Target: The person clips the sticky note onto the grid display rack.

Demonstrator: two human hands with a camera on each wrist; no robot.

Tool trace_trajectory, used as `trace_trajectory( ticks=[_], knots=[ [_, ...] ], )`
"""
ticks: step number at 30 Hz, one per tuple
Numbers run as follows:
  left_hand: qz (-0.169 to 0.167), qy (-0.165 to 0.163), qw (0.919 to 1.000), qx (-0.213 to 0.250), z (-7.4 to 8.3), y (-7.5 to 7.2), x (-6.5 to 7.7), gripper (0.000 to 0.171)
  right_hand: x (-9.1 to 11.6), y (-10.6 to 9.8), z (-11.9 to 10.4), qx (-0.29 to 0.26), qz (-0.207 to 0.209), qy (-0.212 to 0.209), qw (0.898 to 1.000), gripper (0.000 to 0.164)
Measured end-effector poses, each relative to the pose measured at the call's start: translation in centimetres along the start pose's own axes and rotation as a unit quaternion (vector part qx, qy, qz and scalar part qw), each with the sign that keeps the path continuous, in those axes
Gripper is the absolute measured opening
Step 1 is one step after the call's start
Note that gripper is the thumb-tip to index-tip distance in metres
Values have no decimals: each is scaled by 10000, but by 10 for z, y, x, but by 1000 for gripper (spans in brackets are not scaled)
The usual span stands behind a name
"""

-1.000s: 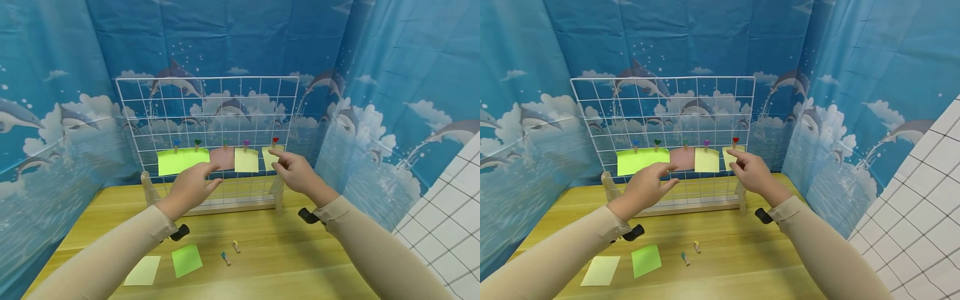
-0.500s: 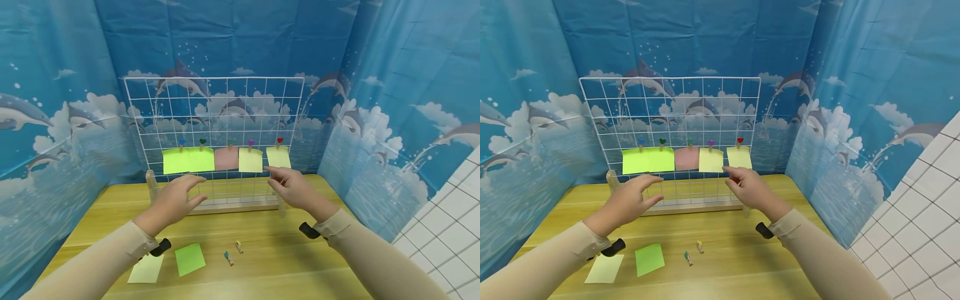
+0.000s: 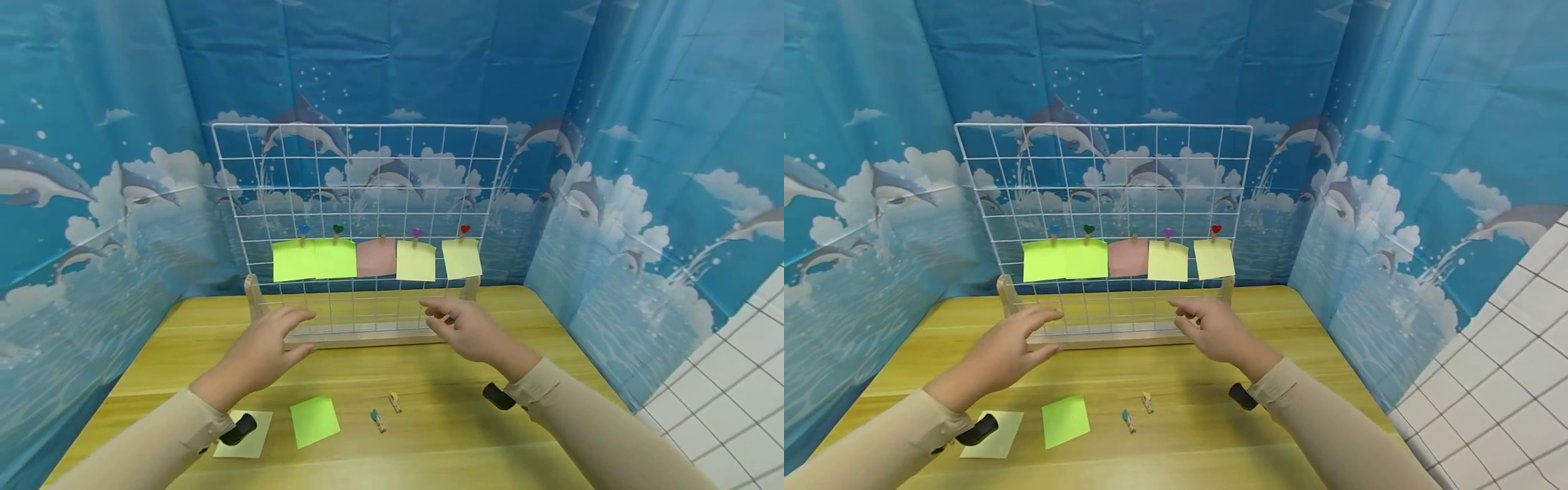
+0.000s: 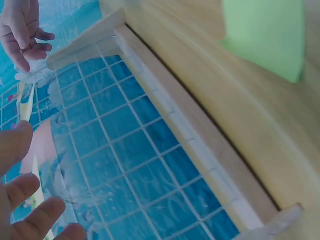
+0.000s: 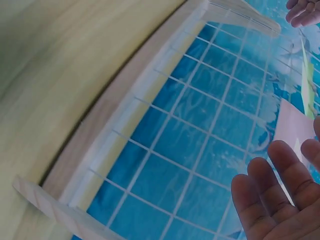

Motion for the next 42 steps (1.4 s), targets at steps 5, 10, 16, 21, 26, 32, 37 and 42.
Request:
trace_trajectory(
  ticks=[5, 10, 16, 21, 26, 32, 37, 42],
  knots=[
    [-154, -196, 9997, -64, -15, 7, 16, 61, 3, 16, 4, 20, -252, 83, 9996, 44],
    [-280, -435, 9987, -13, -30, 12, 31, 62, 4, 27, 3, 62, -307, -69, 9995, 43],
    [-394, -601, 9974, -7, -45, 16, 44, 62, 5, 39, 6, 170, -388, -161, 9990, 45],
    [-437, -722, 9964, -6, -56, 20, 52, 64, 4, 50, 8, 177, -547, -195, 9982, 47],
    [-560, -936, 9940, 72, -69, 25, 61, 66, 7, 60, 11, 220, -706, -114, 9972, 50],
    [-798, -1083, 9908, 145, -80, 32, 71, 70, 10, 77, 17, 325, -986, -27, 9946, 52],
    [-1094, -1259, 9853, 381, -89, 41, 81, 70, 13, 95, 23, 38, -1331, 117, 9910, 54],
    [-1403, -1483, 9776, 510, -100, 49, 89, 72, 16, 108, 31, -56, -1542, 345, 9874, 56]
  ],
)
Point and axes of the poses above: each hand's wrist, its own x-axis away from the middle knuckle, its own y-axis out of the palm, z = x × y, the point moved 8 cm from there along -x, towards the middle knuckle, and after that the axes turned 5 degrees about -y, right-handed, at the moved point
